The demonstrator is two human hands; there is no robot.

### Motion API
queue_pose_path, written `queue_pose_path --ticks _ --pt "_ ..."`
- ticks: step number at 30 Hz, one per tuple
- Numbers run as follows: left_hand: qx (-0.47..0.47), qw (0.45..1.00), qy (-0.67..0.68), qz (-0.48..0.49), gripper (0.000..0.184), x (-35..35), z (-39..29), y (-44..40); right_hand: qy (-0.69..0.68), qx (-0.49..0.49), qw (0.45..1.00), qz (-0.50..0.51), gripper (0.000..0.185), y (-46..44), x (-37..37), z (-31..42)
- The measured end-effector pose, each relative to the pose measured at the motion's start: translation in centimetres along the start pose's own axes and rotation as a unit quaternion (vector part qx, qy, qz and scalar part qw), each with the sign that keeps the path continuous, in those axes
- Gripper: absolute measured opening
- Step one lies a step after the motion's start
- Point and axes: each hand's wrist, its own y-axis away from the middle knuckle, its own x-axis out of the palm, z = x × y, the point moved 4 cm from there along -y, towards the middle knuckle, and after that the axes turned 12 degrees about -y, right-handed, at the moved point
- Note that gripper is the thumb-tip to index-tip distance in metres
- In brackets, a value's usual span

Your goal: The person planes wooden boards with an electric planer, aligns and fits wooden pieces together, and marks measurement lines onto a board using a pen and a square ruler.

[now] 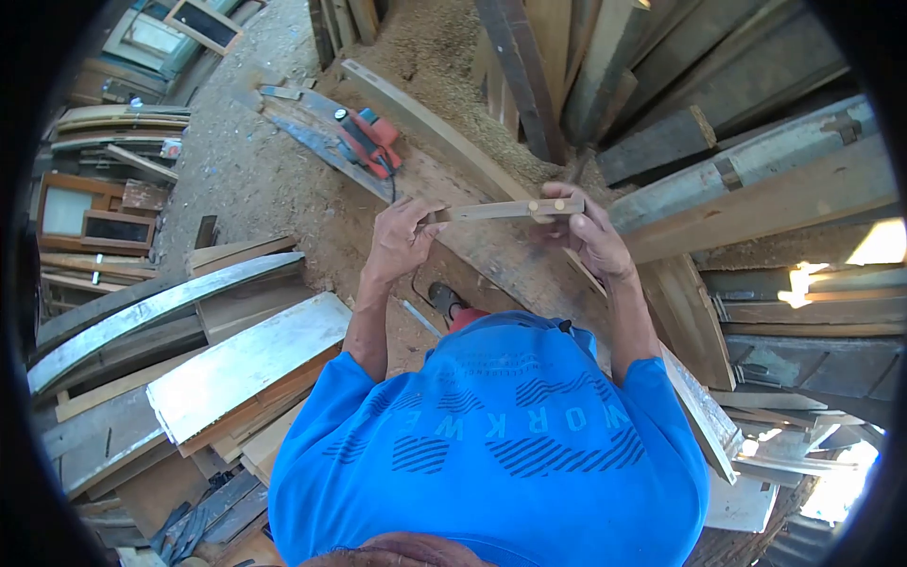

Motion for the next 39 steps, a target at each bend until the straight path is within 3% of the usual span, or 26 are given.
queue_pose_path --ticks 4,5,8,9,11,12,13,16,19,22,26,28,30,34,37,39 --pt "0.092 0.983 -0.056 -0.149 0.028 -4.5 4.4 1.6 -0.180 0.112 0.973 0.093 0.088 -3.1 5.7 -4.0" --pt "0.095 0.978 -0.081 -0.170 0.030 -5.8 5.3 2.2 -0.083 0.154 0.982 -0.066 0.084 -4.0 5.9 -5.3" --pt "0.027 0.959 -0.158 -0.233 0.039 -9.5 7.2 4.1 -0.020 0.172 0.984 -0.030 0.077 -6.8 8.4 -8.6" --pt "-0.007 0.950 -0.183 -0.254 0.042 -10.2 7.7 4.5 -0.078 0.125 0.987 -0.060 0.073 -8.0 9.1 -10.4" --pt "-0.144 0.933 0.020 -0.328 0.050 -9.9 10.8 5.5 -0.117 0.132 0.983 -0.047 0.071 -9.8 10.9 -12.6" --pt "-0.205 0.902 0.123 -0.358 0.054 -9.2 12.3 5.9 -0.137 0.134 0.981 -0.041 0.070 -10.7 11.6 -13.7" --pt "-0.214 0.848 0.337 -0.348 0.066 -8.3 13.2 5.9 -0.138 0.110 0.982 -0.065 0.067 -11.6 12.0 -14.9" --pt "-0.246 0.720 0.627 -0.169 0.055 -6.3 13.7 6.4 -0.090 0.092 0.990 -0.059 0.066 -14.0 13.9 -16.8" --pt "-0.258 0.818 0.486 -0.169 0.048 -3.1 14.2 7.2 -0.101 0.106 0.987 -0.060 0.063 -15.2 14.8 -18.2" --pt "-0.256 0.826 0.469 -0.182 0.038 -2.9 14.1 6.9 -0.100 0.119 0.987 -0.046 0.057 -15.9 15.1 -18.2" --pt "-0.285 0.769 0.531 -0.214 0.030 -2.6 14.6 6.6 -0.007 0.177 0.984 -0.009 0.048 -16.9 14.1 -16.9" --pt "-0.304 0.746 0.550 -0.220 0.027 -3.3 14.7 6.3 0.064 0.185 0.981 0.008 0.043 -17.7 13.0 -15.1" --pt "-0.300 0.757 0.530 -0.237 0.026 -3.6 15.9 6.0 0.168 0.162 0.972 0.019 0.039 -19.4 11.2 -13.8" --pt "-0.321 0.773 0.473 -0.277 0.029 -3.4 17.8 6.4 0.423 0.086 0.902 -0.008 0.036 -22.5 8.6 -12.2" --pt "-0.356 0.838 0.275 -0.309 0.029 -5.1 18.6 6.0 0.549 0.018 0.836 0.004 0.035 -24.6 8.5 -11.5" --pt "-0.328 0.888 0.050 -0.317 0.032 -6.4 20.3 6.1 0.593 0.000 0.805 0.003 0.033 -26.4 8.7 -11.8"
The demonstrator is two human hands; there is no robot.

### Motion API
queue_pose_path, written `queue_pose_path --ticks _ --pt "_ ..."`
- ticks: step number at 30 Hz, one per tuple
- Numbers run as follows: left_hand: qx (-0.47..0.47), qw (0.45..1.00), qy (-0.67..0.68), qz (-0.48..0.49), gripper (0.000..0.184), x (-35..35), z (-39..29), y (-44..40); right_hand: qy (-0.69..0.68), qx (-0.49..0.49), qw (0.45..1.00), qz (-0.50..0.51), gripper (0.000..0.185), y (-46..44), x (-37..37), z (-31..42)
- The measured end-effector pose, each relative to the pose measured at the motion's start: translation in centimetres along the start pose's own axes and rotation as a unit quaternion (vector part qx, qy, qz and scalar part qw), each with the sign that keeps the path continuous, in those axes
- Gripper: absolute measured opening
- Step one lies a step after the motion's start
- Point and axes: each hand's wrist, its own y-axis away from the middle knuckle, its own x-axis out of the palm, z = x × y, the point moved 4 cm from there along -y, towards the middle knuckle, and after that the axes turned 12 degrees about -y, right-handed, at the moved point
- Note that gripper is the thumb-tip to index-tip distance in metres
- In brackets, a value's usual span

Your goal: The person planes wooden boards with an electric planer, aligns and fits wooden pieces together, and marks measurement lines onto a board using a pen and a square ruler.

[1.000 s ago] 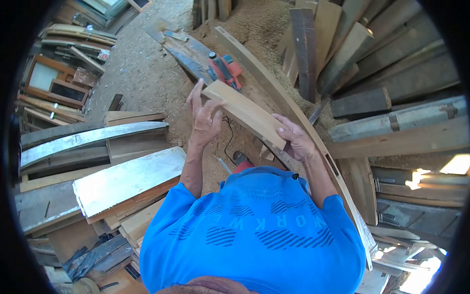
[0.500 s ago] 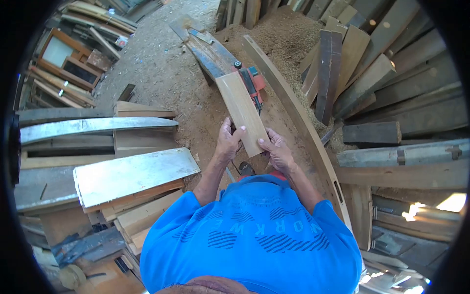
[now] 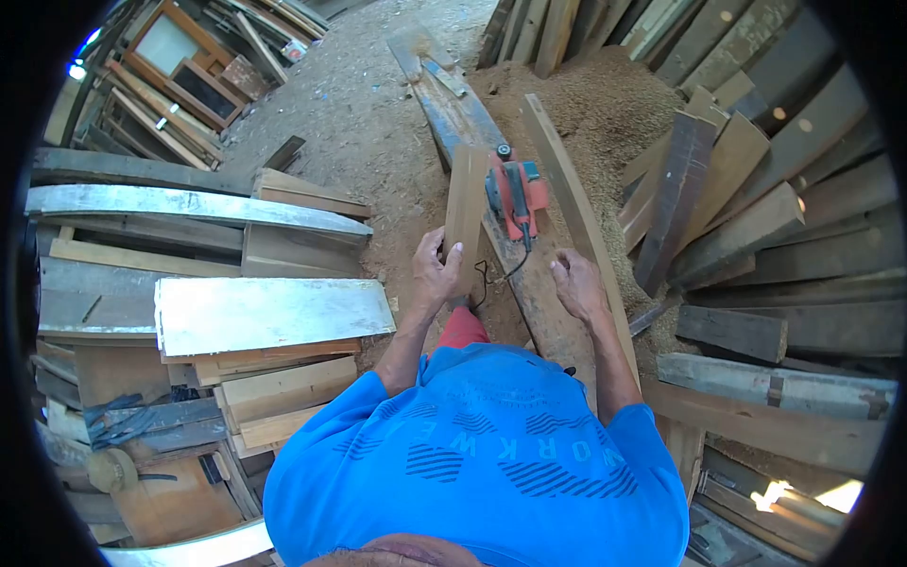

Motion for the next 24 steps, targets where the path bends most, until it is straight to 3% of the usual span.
queue_pose_path --ticks 1,7,10,12,19,24 --pt "0.056 0.993 -0.096 -0.029 0.033 -0.3 0.4 -0.7 0.002 -0.006 1.000 -0.001 0.033 -1.1 0.5 0.3" --pt "0.035 0.992 -0.118 -0.030 0.032 -0.7 6.8 -7.2 0.038 -0.060 0.997 0.012 0.036 -13.8 4.5 6.6" --pt "-0.036 0.993 -0.106 0.049 0.034 0.0 12.4 -11.9 0.080 -0.128 0.988 -0.020 0.037 -24.1 8.9 7.6" --pt "-0.081 0.992 -0.005 0.101 0.035 1.4 17.7 -15.7 0.125 -0.148 0.981 -0.028 0.038 -32.2 11.9 8.1" --pt "-0.228 0.922 0.259 0.177 0.035 3.1 27.5 -22.0 0.259 -0.006 0.965 0.040 0.054 -54.8 23.4 5.2" --pt "-0.232 0.925 0.238 0.182 0.036 3.3 32.9 -22.5 0.303 -0.039 0.952 -0.005 0.052 -64.7 27.4 0.0"
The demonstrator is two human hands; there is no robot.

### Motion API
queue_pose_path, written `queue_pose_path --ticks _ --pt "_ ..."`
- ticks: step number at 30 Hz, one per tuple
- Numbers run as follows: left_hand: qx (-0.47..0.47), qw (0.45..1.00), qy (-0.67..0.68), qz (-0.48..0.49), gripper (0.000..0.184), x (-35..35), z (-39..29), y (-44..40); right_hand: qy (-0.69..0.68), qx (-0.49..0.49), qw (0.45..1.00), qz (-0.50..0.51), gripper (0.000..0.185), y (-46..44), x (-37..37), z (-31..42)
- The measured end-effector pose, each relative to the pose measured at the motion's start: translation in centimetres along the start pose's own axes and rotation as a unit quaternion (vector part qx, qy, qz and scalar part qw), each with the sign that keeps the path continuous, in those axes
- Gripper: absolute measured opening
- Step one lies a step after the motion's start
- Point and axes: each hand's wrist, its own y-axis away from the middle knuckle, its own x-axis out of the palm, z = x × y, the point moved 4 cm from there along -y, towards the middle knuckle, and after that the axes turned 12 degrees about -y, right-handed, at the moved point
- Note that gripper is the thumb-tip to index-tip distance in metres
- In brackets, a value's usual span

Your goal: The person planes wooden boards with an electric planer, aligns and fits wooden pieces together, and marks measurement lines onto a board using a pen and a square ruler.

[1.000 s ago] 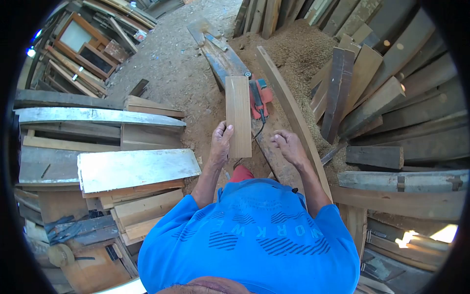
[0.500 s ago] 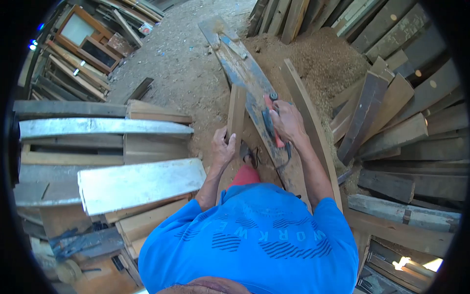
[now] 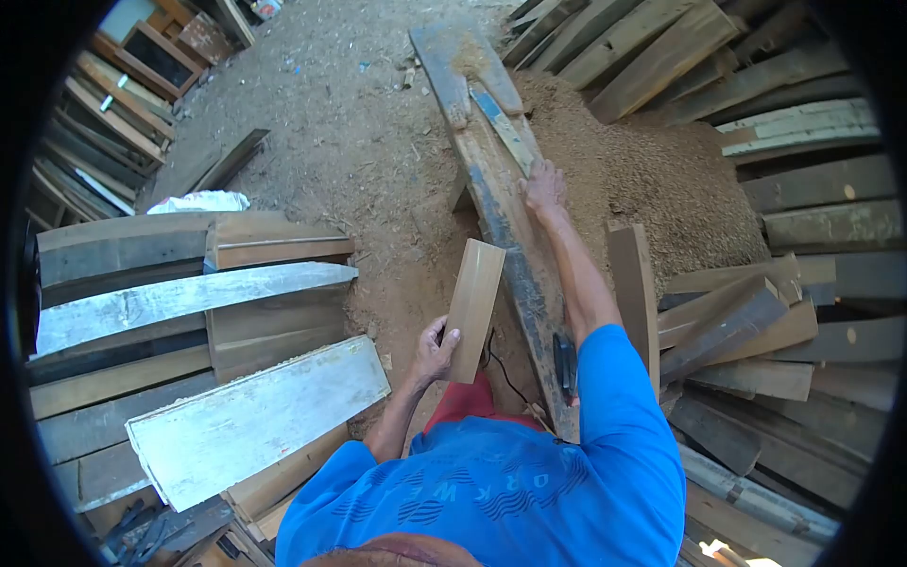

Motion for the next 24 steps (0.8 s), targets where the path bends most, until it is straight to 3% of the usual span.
queue_pose_path --ticks 3,5,9,12,15,18,21,24 --pt "-0.048 0.998 0.026 -0.011 0.036 -0.9 0.4 -0.3 0.013 0.037 0.999 0.001 0.047 -2.2 1.7 -0.3" --pt "-0.099 0.994 0.055 -0.013 0.036 -1.2 0.1 -0.3 0.009 0.012 1.000 0.008 0.044 -1.5 2.0 1.4" --pt "-0.097 0.994 0.055 -0.020 0.038 -0.9 0.2 -1.0 -0.081 -0.005 0.997 -0.006 0.040 0.1 3.0 -0.7" --pt "-0.096 0.992 0.076 -0.011 0.043 -0.2 0.7 -1.3 -0.010 0.000 1.000 0.014 0.036 1.7 3.8 -0.9" --pt "-0.095 0.993 0.073 -0.012 0.043 0.6 0.2 -1.7 -0.016 0.009 0.994 -0.105 0.034 2.2 -2.1 3.4" --pt "-0.098 0.992 0.079 -0.006 0.043 1.2 0.1 -1.9 0.023 -0.035 0.997 -0.067 0.034 -1.0 1.5 0.8" --pt "-0.095 0.991 0.089 -0.011 0.042 1.7 0.1 -1.7 0.028 0.000 1.000 0.004 0.042 -2.8 2.6 -0.1" --pt "-0.090 0.993 0.075 -0.014 0.042 2.0 0.2 -1.9 -0.019 0.024 0.999 0.043 0.037 -0.3 2.4 -1.6"
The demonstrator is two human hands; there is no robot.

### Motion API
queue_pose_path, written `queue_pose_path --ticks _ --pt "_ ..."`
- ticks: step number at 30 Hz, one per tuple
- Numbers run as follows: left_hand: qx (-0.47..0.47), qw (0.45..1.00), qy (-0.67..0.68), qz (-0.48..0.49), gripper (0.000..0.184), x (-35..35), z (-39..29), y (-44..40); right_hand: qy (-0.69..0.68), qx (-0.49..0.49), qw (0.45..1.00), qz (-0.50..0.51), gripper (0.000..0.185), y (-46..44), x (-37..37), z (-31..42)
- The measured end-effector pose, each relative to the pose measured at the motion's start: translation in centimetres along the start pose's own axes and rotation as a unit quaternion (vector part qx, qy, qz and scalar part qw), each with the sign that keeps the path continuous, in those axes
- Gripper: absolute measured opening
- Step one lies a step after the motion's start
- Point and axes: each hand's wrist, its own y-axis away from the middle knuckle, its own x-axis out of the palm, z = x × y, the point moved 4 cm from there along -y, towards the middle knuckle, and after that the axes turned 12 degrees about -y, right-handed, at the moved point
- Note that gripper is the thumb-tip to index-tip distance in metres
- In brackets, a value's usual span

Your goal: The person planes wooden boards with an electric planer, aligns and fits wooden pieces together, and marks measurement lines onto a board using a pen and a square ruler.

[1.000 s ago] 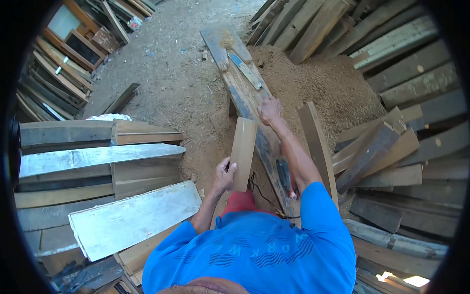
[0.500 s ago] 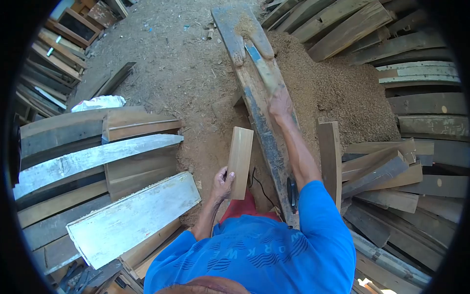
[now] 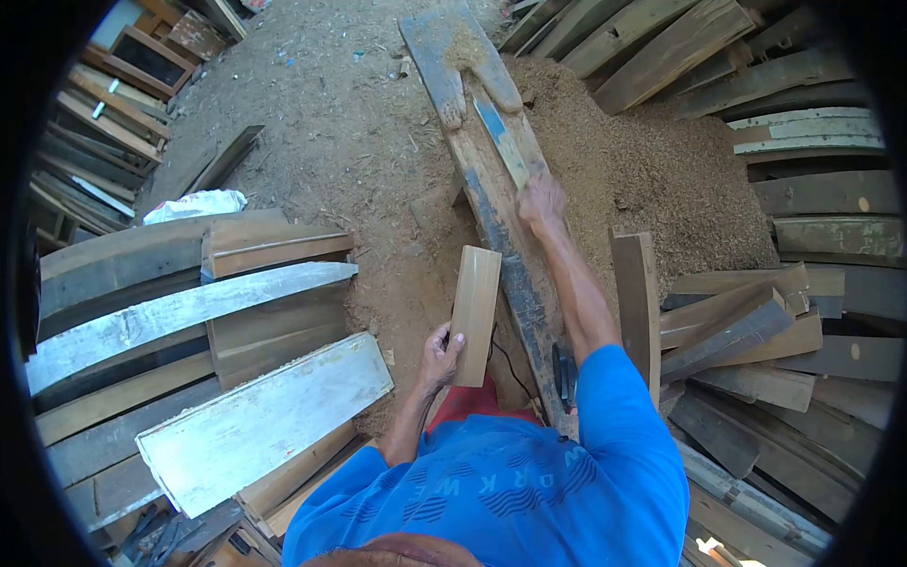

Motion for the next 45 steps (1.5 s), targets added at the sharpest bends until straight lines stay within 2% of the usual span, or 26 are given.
queue_pose_path --ticks 3,6,7,9,11,12,15,18,21,24,27,30,33,34,37,39,41,45 --pt "0.001 1.000 0.004 -0.008 0.041 0.2 0.2 0.2 -0.013 0.022 0.997 0.079 0.038 4.9 -1.0 0.4" --pt "-0.016 1.000 0.012 0.004 0.040 0.1 -0.1 -0.1 -0.118 -0.004 0.992 0.048 0.041 6.1 -1.1 -0.2" --pt "-0.013 1.000 0.003 0.001 0.040 0.1 -0.2 -0.2 -0.197 0.044 0.974 0.100 0.044 5.9 -0.7 -0.6" --pt "-0.010 1.000 -0.006 -0.002 0.039 0.0 -0.2 -0.4 -0.351 0.134 0.905 0.199 0.052 5.0 0.4 -0.6" --pt "-0.010 1.000 -0.004 -0.004 0.038 -0.1 0.1 -0.6 -0.114 0.056 0.989 0.074 0.060 5.2 -1.6 1.8" --pt "-0.010 1.000 -0.002 -0.010 0.038 -0.2 0.0 -0.5 0.009 0.015 1.000 0.010 0.067 5.5 -2.6 3.4" --pt "-0.016 1.000 0.002 -0.018 0.037 -0.4 -0.2 -0.3 0.000 0.069 0.994 0.080 0.081 6.2 -2.3 5.2" --pt "-0.022 1.000 0.011 -0.017 0.038 -0.5 0.1 -0.8 -0.049 0.022 0.998 0.037 0.077 5.2 0.5 4.0" --pt "-0.030 0.999 0.019 -0.018 0.038 -0.6 0.1 -0.6 -0.090 0.053 0.993 0.054 0.074 2.5 1.2 4.6" --pt "-0.025 0.999 0.024 -0.023 0.039 -0.7 -0.2 -0.9 -0.096 0.069 0.991 0.058 0.069 -0.7 -0.7 6.7" --pt "-0.021 0.999 0.020 -0.027 0.039 -0.8 -0.1 -1.0 -0.062 0.050 0.996 0.042 0.068 -2.6 0.8 6.0" --pt "-0.022 0.999 0.023 -0.015 0.039 0.3 -0.1 -2.1 -0.077 0.038 0.993 0.076 0.074 -2.5 0.3 5.1" --pt "0.010 1.000 0.012 -0.016 0.039 1.9 -0.6 -3.7 -0.204 0.072 0.960 0.175 0.077 -3.5 -1.0 2.7" --pt "0.026 0.999 0.008 -0.021 0.040 2.7 -1.0 -4.5 -0.136 -0.021 0.987 0.087 0.074 -2.2 -2.7 1.9" --pt "0.093 0.991 -0.066 -0.075 0.045 5.0 -1.1 -6.9 -0.300 -0.027 0.950 0.085 0.069 4.8 -8.6 -0.6" --pt "0.115 0.979 -0.112 -0.123 0.051 6.7 -0.4 -8.8 -0.253 -0.044 0.962 0.090 0.058 11.5 -15.0 -0.1" --pt "0.105 0.970 -0.136 -0.172 0.059 8.1 0.1 -10.1 -0.299 -0.005 0.954 0.016 0.051 18.5 -15.4 -5.1" --pt "0.069 0.911 -0.342 -0.221 0.083 10.6 -2.0 -9.2 -0.349 0.120 0.929 -0.011 0.048 31.9 -15.6 -10.6"
